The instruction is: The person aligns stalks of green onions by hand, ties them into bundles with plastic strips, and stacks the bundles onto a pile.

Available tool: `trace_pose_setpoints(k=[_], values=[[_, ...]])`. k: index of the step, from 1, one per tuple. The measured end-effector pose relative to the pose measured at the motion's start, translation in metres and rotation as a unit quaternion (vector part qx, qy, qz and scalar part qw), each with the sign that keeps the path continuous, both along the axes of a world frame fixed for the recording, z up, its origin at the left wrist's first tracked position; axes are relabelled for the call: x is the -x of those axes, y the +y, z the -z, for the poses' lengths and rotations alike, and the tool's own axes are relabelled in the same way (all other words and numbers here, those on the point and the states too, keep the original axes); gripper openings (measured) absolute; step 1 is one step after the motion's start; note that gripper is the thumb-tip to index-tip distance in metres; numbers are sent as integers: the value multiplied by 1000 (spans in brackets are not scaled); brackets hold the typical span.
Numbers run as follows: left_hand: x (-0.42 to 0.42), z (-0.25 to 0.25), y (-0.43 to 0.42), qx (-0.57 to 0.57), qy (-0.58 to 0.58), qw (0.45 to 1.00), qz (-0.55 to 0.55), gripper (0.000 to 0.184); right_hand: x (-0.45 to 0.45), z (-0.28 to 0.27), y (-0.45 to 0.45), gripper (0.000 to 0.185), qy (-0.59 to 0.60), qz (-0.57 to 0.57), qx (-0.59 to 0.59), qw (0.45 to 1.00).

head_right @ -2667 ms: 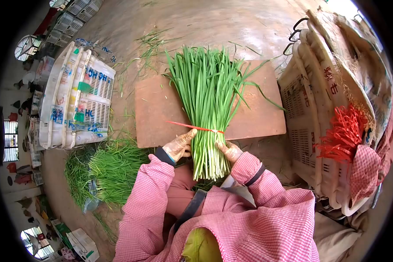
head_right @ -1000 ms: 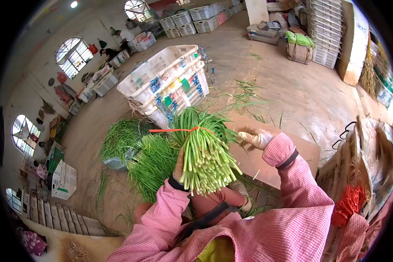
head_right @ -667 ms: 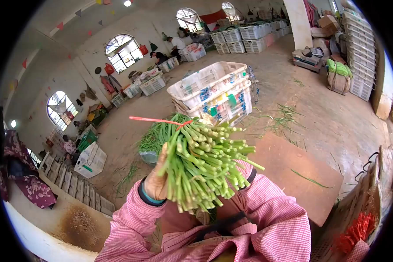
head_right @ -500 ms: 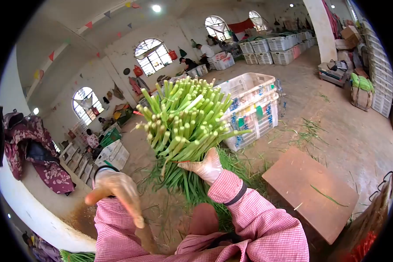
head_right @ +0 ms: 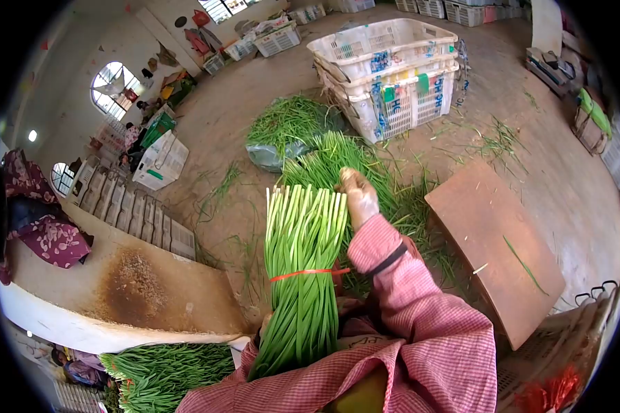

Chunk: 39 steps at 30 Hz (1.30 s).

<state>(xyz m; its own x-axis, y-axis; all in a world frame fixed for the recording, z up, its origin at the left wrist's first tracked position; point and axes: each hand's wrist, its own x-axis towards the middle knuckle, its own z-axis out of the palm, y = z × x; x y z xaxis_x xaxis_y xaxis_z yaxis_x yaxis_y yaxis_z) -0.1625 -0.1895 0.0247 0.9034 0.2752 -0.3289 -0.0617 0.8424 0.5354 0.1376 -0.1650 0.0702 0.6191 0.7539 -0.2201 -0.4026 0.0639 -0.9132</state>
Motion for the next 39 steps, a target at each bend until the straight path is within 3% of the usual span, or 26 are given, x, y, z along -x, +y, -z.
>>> trace_pose_setpoints(k=[1,3,4,5,6,10,11,12,13,14,15,16,17,18,19,25,27,29,31,32,34,35,36,37,38,39], values=[[0,0,-1,7,5,1000,4,76,-20,11,6,45,-84,127,-56,987],[-1,-3,0,8,10,1000,6,72,-46,-10,-14,36,-238,72,-174,953],[0,-3,0,11,13,1000,5,71,-26,-44,-35,38,-230,-28,-253,939],[0,-3,0,16,17,1000,2,69,-20,-64,-49,46,-573,-33,-132,808],[0,-2,1,18,19,1000,2,67,-8,-70,-50,52,-616,-90,-161,765],[-8,-15,0,-15,31,999,0,63,16,-73,-26,26,-743,-125,-141,642],[-8,-17,0,-47,33,998,-3,62,11,-66,-16,26,-742,-125,-141,643],[-6,-12,0,-48,21,999,-13,60,-2,-61,-1,20,-553,-110,-171,808],[-3,-8,0,-45,23,999,-12,60,-29,-56,9,17,-429,-53,-181,884],[0,-5,-1,-15,13,1000,-12,59,-55,-52,18,14,-292,19,-211,933],[2,-4,-1,12,1,1000,-11,58,-68,-53,14,14,-274,72,-222,933],[-2,-10,2,-29,29,999,-7,58,-73,-64,8,13,-257,126,-232,930],[-6,-16,5,-69,57,996,-3,58,-62,-66,-13,15,-471,71,-136,869],[-7,-18,4,-80,58,995,0,58,-40,-72,-34,17,-651,9,-27,758],[-7,-18,4,-93,58,994,4,58,-23,-74,-45,24,-693,-61,-18,718],[-23,-35,0,-128,45,991,-4,67,-3,-56,-33,30,-655,-144,16,742],[-26,-37,0,-133,-4,991,1,74,-4,-54,-29,27,-533,-174,-27,828],[-29,-48,-4,-145,-1,989,-2,79,-5,-59,-33,24,-536,-162,-45,827],[-27,-54,-5,-165,47,985,-1,79,-7,-64,-41,19,-607,-186,-16,772],[-21,-44,-3,-191,49,980,-2,79,-11,-57,-40,16,-662,-163,-38,731],[-18,-39,0,-189,64,980,11,78,-15,-67,-37,15,-578,-92,44,809],[-15,-36,0,-186,81,979,19,77,-46,-64,-34,15,-578,-92,49,810],[-10,-32,3,-189,72,978,46,79,-100,-58,-32,22,-664,74,185,721],[-13,-36,1,-188,66,979,46,79,-120,-70,-30,29,-714,236,306,584],[-21,-44,-2,-195,56,979,19,76,-119,-68,-31,29,-719,239,301,579],[-25,-48,-4,-199,51,979,-9,73,-88,-81,-38,36,-744,191,168,618]])
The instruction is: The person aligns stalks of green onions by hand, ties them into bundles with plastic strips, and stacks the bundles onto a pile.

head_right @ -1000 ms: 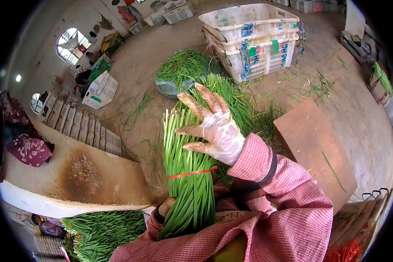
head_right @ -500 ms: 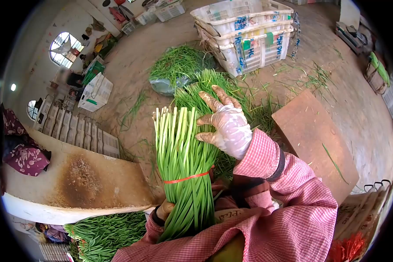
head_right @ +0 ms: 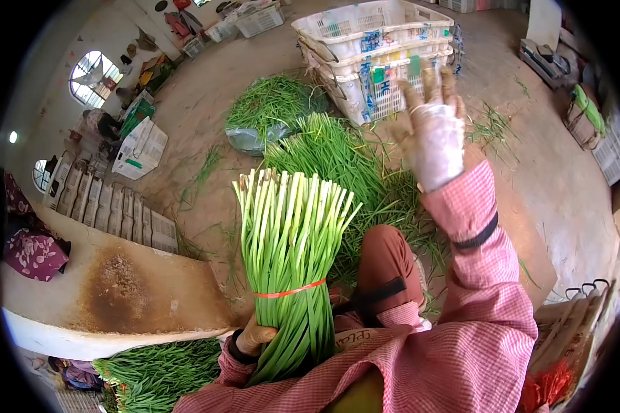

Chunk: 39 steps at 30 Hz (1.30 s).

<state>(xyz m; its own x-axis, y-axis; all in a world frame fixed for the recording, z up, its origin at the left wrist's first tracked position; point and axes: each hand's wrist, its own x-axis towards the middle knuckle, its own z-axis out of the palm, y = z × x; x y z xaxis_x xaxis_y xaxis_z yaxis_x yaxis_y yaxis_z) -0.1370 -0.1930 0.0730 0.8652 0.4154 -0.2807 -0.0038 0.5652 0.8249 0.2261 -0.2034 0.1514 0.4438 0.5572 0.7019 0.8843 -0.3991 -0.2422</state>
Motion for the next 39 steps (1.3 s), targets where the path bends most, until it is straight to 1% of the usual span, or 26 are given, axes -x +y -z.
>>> trace_pose_setpoints(k=[1,2,4,6,9,10,11,12,13,14,15,16,17,18,20,21,22,24,25,27,30,32,34,37,38,39], values=[[2,-2,3,28,14,999,27,76,36,-9,-12,44,7,-141,-43,989],[1,-3,3,31,17,999,25,76,66,-22,-24,55,28,-284,10,958],[-7,-9,4,18,6,999,26,77,91,-13,-22,33,39,-404,54,912],[-13,-17,3,2,-8,1000,21,79,96,-4,-10,14,16,-416,35,908],[-3,-16,4,4,10,999,35,84,58,-7,18,11,-56,-224,-146,962],[3,-17,5,6,12,999,34,84,24,-4,25,15,-24,-79,-159,984],[7,-19,7,-9,16,999,29,85,-21,4,19,25,50,-35,-97,993],[9,-22,13,-29,19,999,21,86,-22,11,17,45,22,112,-3,994],[9,-30,23,-49,3,999,10,88,-16,28,13,67,49,61,-7,997],[9,-44,34,-58,15,998,9,90,13,41,11,82,282,-142,-65,947],[5,-58,47,-87,0,996,-1,91,43,74,13,90,517,-322,-139,780],[6,-68,63,-110,21,994,15,90,66,90,18,88,682,-442,-118,570],[3,-77,77,-177,24,984,24,90,89,105,24,86,819,-457,-72,341],[4,-82,87,-181,32,983,23,90,120,108,38,82,861,-486,-104,107],[6,-82,102,-374,147,914,49,95,158,116,57,77,870,-428,-238,-53],[6,-76,104,-496,202,842,57,104,170,106,60,73,897,-330,-294,8],[6,-67,101,-493,204,843,66,104,179,119,64,70,894,-311,-311,91],[6,-41,86,-592,420,682,90,111,179,147,56,67,890,-252,-297,237],[6,-19,78,-617,443,644,96,118,168,151,52,67,890,-245,-301,238],[7,28,60,-625,444,638,73,119,135,159,43,61,940,-188,-281,36],[-6,69,28,-606,498,620,30,120,73,156,35,55,844,-157,-368,358],[-12,72,14,-629,547,550,-53,118,71,134,18,32,671,-228,-222,670],[-15,75,8,-607,550,569,-72,116,89,147,12,17,432,-235,-64,868],[-16,74,11,-652,531,532,-97,112,130,145,16,24,522,-202,99,823],[-16,74,12,-649,522,543,-108,110,133,146,16,25,288,-174,249,908],[-14,73,12,-645,514,553,-116,109,129,151,20,29,290,-179,247,907]])
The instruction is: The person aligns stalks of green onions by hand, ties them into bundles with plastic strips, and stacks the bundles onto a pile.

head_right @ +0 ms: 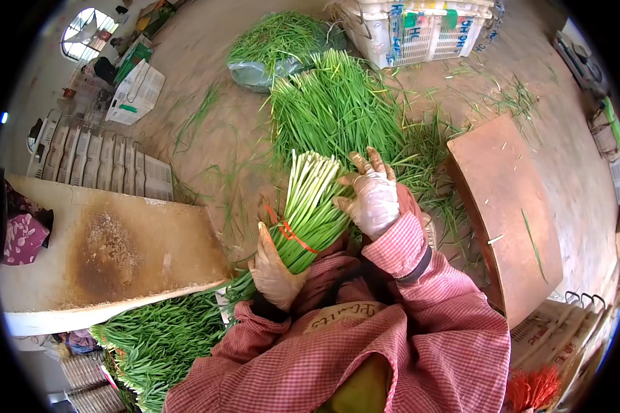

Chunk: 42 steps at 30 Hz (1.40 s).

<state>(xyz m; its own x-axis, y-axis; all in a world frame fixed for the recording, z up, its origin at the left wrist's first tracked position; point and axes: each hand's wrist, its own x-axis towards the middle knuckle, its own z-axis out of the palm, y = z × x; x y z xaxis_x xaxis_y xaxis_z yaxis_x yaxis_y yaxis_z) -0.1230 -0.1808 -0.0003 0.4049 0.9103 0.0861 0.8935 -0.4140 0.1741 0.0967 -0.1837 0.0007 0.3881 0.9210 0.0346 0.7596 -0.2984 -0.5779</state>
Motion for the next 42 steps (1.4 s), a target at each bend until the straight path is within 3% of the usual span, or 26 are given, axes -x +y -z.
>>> trace_pose_setpoints(k=[1,2,3,4,5,6,7,9,12,15,17,18,19,21,23,25,29,32,37,40,42], values=[[3,0,0,2,5,1000,-6,109,-4,-3,3,21,48,2,-37,998],[5,0,2,12,-2,1000,-6,108,-11,10,9,19,260,52,-206,942],[7,0,5,21,-12,1000,-8,108,-18,23,15,17,451,98,-357,812],[8,0,6,22,-12,999,-21,108,-16,5,12,23,294,44,-306,905],[8,0,6,27,-23,999,-23,109,-13,-14,9,29,85,4,-260,962],[8,-1,7,29,-34,999,-20,110,-11,-32,6,36,-98,-25,-245,964],[9,-1,7,28,-34,999,-27,110,12,-45,4,35,-43,-126,-195,972],[7,-2,7,17,-22,999,-20,110,50,-42,5,51,-107,-235,-100,961],[8,4,3,-3,-26,999,-20,112,74,-42,28,51,-147,-331,47,931],[13,3,3,1,-16,999,-29,115,83,-12,36,28,-136,-328,-29,934],[16,-4,7,50,-73,996,-30,119,75,1,36,17,128,-264,-196,936],[14,-10,7,40,-18,998,-43,124,71,-3,35,16,294,-224,-163,915],[10,-18,8,42,-20,998,-45,124,72,-4,35,14,461,-155,-156,860],[-2,-30,14,13,71,997,-32,124,57,-18,37,17,587,-115,-99,795],[-2,6,28,46,94,995,2,123,50,-22,38,13,487,-98,-181,849],[5,15,42,93,8,996,12,119,51,-38,14,8,219,-96,-236,942],[0,17,55,145,0,989,-26,115,82,11,-21,19,-138,-179,-107,968],[-4,24,52,63,24,998,-11,112,91,28,-10,15,-129,-142,-125,973],[-5,22,44,88,38,995,-37,113,94,43,-9,17,-132,-136,-83,978],[-7,20,39,20,24,999,-23,113,95,47,-9,17,-108,-121,-77,984],[-11,17,39,70,23,996,-46,112,94,50,-9,16,-4,-55,-135,989]])
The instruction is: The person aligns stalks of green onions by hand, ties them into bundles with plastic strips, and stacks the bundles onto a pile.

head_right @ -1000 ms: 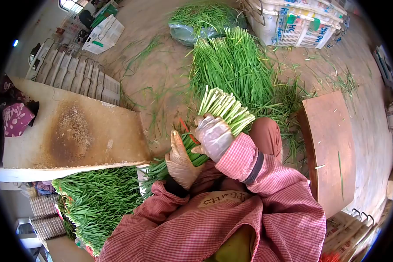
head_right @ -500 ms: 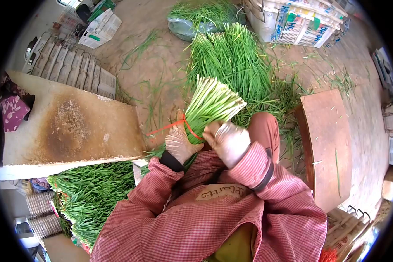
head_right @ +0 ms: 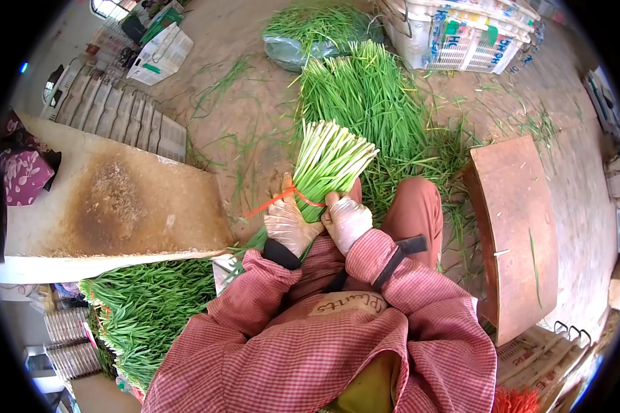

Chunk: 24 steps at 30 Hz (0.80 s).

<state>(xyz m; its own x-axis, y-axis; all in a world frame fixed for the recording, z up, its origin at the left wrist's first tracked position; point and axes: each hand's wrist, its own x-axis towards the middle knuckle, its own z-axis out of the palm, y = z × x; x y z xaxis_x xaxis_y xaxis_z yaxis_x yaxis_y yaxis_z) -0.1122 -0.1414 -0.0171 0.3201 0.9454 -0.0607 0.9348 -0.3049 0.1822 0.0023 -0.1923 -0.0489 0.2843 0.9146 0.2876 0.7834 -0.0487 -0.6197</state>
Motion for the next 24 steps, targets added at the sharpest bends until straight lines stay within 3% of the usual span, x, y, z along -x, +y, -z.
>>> trace_pose_setpoints(k=[5,7,8,9,11,12,13,14,15,17,18,19,21,22,23,24], values=[[3,21,-2,-132,-21,990,44,100,-5,-27,-11,20,33,-10,24,999],[2,24,-5,-108,62,992,26,91,-3,-72,4,50,-43,-57,30,997],[3,28,-5,-119,16,992,46,83,-1,-75,19,72,-92,-123,186,970],[2,24,-6,-122,15,991,45,83,0,-56,26,56,-102,-153,-39,982],[-2,8,-7,-74,83,994,1,64,2,-44,46,39,-135,-205,35,969],[-3,4,-7,-18,78,997,-16,70,1,-46,47,39,-138,-209,30,968],[-3,3,-7,-21,76,997,-20,70,-1,-46,46,29,-64,-221,-32,973],[-2,2,-9,-97,71,993,-2,74,-1,-46,46,20,12,-233,-92,968],[-2,-2,-9,-171,66,983,17,79,0,-43,49,20,12,-235,-93,967],[-8,-10,1,-70,128,989,-1,87,4,-34,51,14,350,-212,-116,905],[-7,-5,6,-39,172,984,11,86,8,-49,49,11,419,-203,-64,883],[-8,-3,11,-11,214,976,26,86,14,-38,55,11,534,-201,-17,821],[-14,18,14,46,258,965,22,76,22,-37,63,11,629,-207,-36,749],[-12,60,21,-64,336,940,7,74,27,-44,63,9,683,-191,-17,704],[-9,101,28,-173,408,896,-8,72,30,-52,62,8,686,-169,-1,707],[-9,104,31,-227,442,868,-13,71,35,-53,64,9,687,-146,-11,711]])
